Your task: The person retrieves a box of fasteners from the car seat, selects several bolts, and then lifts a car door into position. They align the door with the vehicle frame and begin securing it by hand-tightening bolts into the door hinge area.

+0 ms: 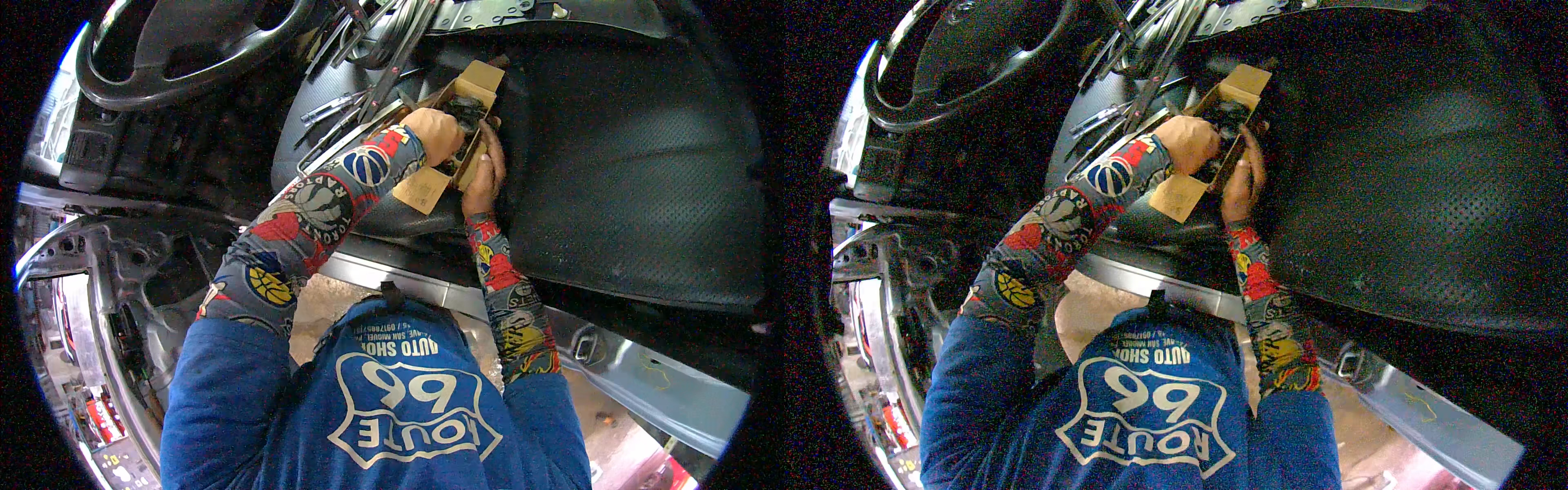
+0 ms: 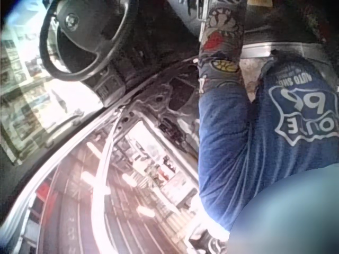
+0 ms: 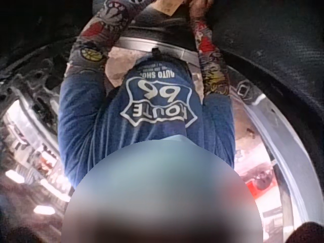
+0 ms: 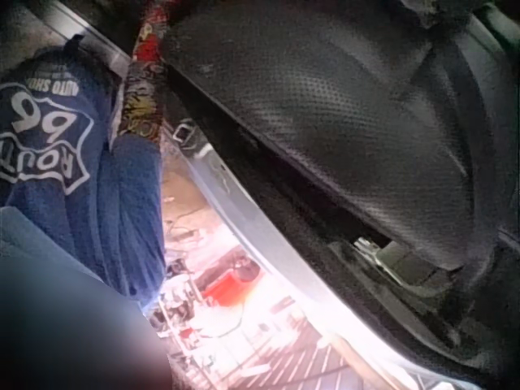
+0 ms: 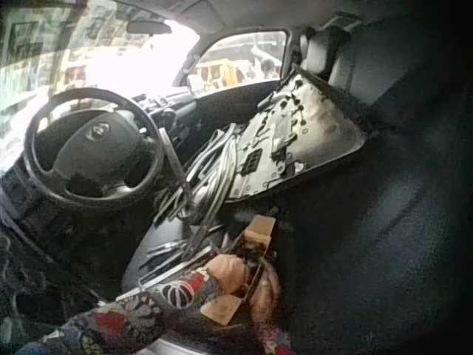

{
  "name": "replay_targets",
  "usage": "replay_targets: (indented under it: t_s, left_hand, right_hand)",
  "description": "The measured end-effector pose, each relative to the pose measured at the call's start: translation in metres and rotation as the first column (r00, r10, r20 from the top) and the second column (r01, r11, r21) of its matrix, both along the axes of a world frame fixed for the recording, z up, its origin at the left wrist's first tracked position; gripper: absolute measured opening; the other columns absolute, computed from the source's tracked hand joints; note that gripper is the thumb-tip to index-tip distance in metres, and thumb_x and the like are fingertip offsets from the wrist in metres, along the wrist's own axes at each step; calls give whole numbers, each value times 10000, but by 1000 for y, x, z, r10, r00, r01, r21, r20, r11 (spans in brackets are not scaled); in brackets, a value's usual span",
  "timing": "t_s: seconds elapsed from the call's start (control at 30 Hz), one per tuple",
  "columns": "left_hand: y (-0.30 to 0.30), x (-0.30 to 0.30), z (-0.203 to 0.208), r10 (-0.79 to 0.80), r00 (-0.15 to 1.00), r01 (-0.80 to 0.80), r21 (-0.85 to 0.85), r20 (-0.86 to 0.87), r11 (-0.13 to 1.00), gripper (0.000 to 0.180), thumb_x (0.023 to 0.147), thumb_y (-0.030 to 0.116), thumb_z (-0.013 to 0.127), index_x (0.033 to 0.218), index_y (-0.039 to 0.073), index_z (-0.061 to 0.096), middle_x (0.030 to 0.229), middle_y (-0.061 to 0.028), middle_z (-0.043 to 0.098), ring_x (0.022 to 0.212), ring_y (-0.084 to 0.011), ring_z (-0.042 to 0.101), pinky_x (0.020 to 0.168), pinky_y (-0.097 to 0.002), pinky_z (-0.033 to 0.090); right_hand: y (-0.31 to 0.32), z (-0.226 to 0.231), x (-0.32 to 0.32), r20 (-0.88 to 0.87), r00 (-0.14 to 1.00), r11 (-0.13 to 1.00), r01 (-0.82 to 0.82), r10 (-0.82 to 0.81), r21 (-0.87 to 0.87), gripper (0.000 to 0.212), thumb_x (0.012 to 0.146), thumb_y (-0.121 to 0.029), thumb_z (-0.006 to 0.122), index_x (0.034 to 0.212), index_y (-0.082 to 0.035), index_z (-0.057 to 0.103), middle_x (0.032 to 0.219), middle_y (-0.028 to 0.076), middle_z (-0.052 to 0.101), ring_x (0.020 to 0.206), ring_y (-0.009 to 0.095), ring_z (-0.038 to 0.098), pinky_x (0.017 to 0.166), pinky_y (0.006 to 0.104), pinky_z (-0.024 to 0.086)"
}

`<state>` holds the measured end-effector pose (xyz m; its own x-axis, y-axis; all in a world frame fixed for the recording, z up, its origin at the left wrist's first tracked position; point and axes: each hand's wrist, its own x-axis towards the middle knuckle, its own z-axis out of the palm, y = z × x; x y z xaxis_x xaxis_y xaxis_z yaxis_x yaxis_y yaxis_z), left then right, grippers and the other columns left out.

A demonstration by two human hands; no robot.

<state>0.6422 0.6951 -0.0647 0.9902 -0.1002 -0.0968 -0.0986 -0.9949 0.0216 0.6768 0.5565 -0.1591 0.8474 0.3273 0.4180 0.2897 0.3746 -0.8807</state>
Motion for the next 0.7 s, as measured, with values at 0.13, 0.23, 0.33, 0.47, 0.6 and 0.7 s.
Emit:
replay_targets:
  t_s: [0.13,0.23,0.33,0.47,0.6,0.7]
  left_hand:
    - [14,-5,6,-105,994,105,8,4,994,142,699,194,672,740,65,715,791,-149,703,777,-361,703,678,-454,574]
    - [18,-13,7,-35,997,40,-67,70,997,137,701,189,674,736,60,710,779,-147,699,785,-369,701,694,-459,572]
    - [16,-16,3,-4,995,13,-92,103,996,126,718,173,662,740,61,714,767,-159,693,778,-381,695,703,-475,569]
    - [6,-11,-11,5,984,3,-46,179,999,128,717,199,660,711,86,721,757,-158,700,755,-364,701,663,-461,566]
    - [-3,-4,-18,1,981,3,-21,195,1000,123,716,199,647,685,104,719,720,-139,695,718,-341,701,629,-438,563]
    - [-1,-5,-14,-3,984,3,-3,178,1000,125,715,208,658,695,104,723,710,-136,689,705,-350,693,649,-451,567]
  right_hand:
    - [-2,2,-1,-4,1000,1000,-9,9,13,494,993,-250,372,1365,36,529,1419,167,534,1312,282,481,1128,393,339]
    - [-6,7,-3,-72,997,1000,-24,24,-5,474,970,-197,377,1354,33,533,1384,158,554,1281,273,508,1116,386,356]
    - [-8,14,-10,-116,993,998,-1,-6,-61,415,971,-192,455,1324,6,543,1336,148,573,1220,260,535,1067,390,398]
    - [-10,23,-30,-100,980,945,137,-174,-299,345,974,-154,530,1276,5,579,1303,146,583,1211,260,540,1062,378,397]
    - [-20,22,-52,62,958,889,283,-280,-360,297,992,-125,486,1234,13,587,1241,147,595,1172,253,558,1053,374,401]
    - [-26,18,-55,-50,958,914,253,-283,-317,291,1004,-114,461,1238,3,589,1236,131,600,1166,240,559,1050,369,402]
